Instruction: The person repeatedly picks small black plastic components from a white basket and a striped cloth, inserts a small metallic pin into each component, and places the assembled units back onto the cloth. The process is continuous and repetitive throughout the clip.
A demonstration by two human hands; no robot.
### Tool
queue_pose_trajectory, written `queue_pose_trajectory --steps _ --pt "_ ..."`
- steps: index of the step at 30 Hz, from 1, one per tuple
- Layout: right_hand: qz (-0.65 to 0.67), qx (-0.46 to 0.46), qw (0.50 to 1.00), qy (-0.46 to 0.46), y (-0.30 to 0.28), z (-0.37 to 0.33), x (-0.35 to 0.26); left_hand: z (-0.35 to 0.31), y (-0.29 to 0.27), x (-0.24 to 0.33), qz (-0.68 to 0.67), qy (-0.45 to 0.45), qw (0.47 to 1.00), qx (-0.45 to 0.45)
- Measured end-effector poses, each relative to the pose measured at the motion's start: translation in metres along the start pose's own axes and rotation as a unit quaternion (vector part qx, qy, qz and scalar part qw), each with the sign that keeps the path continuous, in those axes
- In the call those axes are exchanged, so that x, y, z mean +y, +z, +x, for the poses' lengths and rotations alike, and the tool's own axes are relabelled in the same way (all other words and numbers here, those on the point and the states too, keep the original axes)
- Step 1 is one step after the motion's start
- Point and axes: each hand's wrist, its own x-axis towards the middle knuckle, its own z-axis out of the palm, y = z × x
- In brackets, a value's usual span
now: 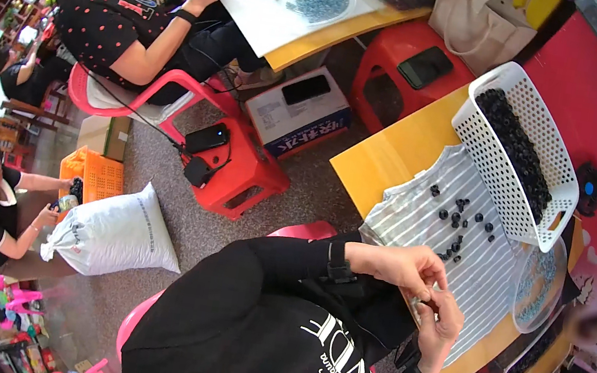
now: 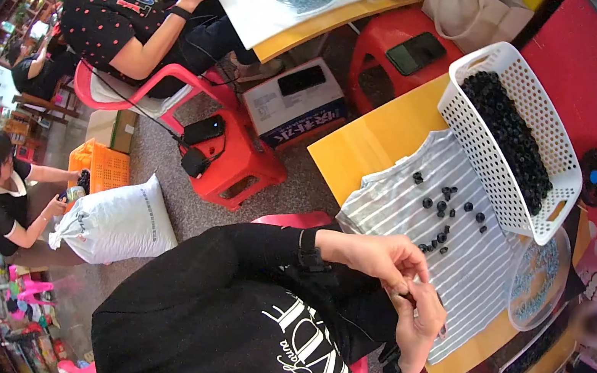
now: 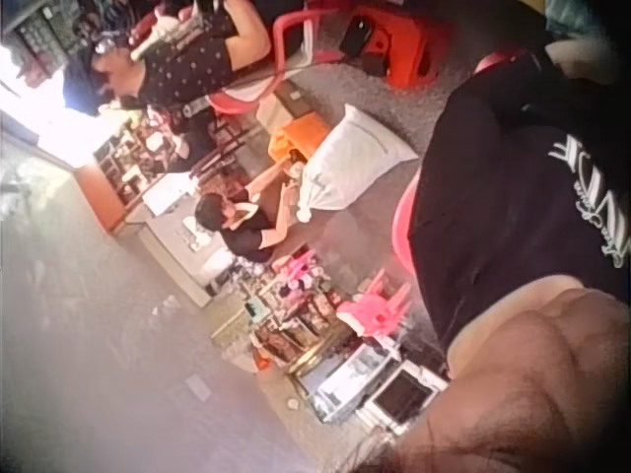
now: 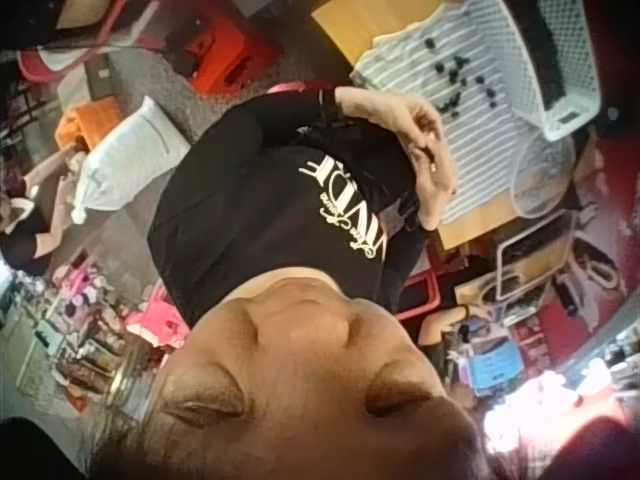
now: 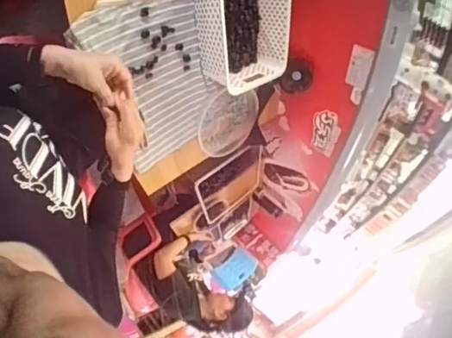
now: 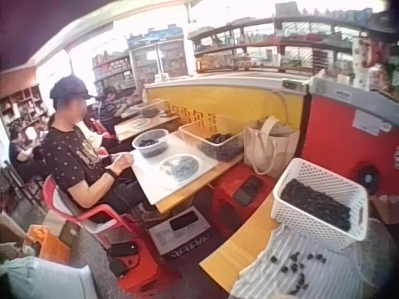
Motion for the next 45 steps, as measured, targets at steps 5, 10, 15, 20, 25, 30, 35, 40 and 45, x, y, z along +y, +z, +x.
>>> queue_pose_trajectory --steps 5,10,15,20,25,30,35,40,45 --pt "-0.161 0.131 0.975 -0.079 0.014 0.006 0.023 0.023 0.011 0.017 0.383 0.214 0.893 0.100" --pt "-0.196 0.147 0.966 -0.082 0.021 0.004 0.044 0.025 0.016 0.015 0.459 0.211 0.858 0.092" --pt "-0.147 0.202 0.963 -0.097 0.023 -0.001 0.041 0.025 0.018 0.021 0.509 0.188 0.837 0.076" --pt "-0.175 0.160 0.967 -0.096 0.024 -0.014 0.048 0.024 0.017 0.012 0.552 0.186 0.811 0.053" --pt "-0.190 0.144 0.966 -0.102 0.021 -0.016 0.047 0.026 0.019 0.014 0.569 0.198 0.798 0.029" --pt "-0.184 0.147 0.966 -0.106 0.025 -0.017 0.050 0.024 0.019 0.015 0.578 0.192 0.793 0.026" --pt "-0.090 0.184 0.976 -0.074 0.023 -0.010 0.050 0.025 0.014 0.016 0.527 0.173 0.831 0.041" --pt "0.052 0.206 0.976 -0.049 0.011 -0.010 0.041 0.020 0.018 0.023 0.224 -0.008 0.970 0.098" --pt "0.032 0.198 0.977 -0.078 0.006 -0.016 0.030 0.012 0.022 0.027 0.031 -0.069 0.993 0.087"
